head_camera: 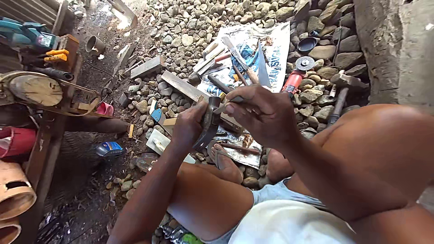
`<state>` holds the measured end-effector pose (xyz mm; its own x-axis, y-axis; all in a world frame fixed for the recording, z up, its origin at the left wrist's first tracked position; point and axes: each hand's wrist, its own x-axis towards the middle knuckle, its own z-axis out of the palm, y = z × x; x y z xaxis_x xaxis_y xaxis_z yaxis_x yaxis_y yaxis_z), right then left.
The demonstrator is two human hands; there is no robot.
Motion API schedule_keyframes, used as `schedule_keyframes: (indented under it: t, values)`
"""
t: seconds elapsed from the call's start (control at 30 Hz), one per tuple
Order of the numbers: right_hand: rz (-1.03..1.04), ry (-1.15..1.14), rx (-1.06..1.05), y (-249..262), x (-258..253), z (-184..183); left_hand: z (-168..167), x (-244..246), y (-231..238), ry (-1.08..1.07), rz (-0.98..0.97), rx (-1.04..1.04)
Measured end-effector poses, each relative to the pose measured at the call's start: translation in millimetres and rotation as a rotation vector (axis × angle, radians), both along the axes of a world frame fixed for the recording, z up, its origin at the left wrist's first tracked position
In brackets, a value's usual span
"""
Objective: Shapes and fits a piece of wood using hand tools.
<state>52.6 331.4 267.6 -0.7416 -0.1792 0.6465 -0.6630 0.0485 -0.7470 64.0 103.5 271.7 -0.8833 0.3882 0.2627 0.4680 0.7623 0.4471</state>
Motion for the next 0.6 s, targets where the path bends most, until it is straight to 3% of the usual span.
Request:
schedule_keyframes:
  t: [0.2,0.6]
  values:
    - [-0.043,0.273,0.124,18.2,13.4,-8.7,-0.6,6.4,8.9,0.274,-0.024,-0.093]
    - [0.097,0.285,-0.069,8.8,28.4,-22.5,-2.0,-0.2,2.6,0.549,-0.132,-0.054]
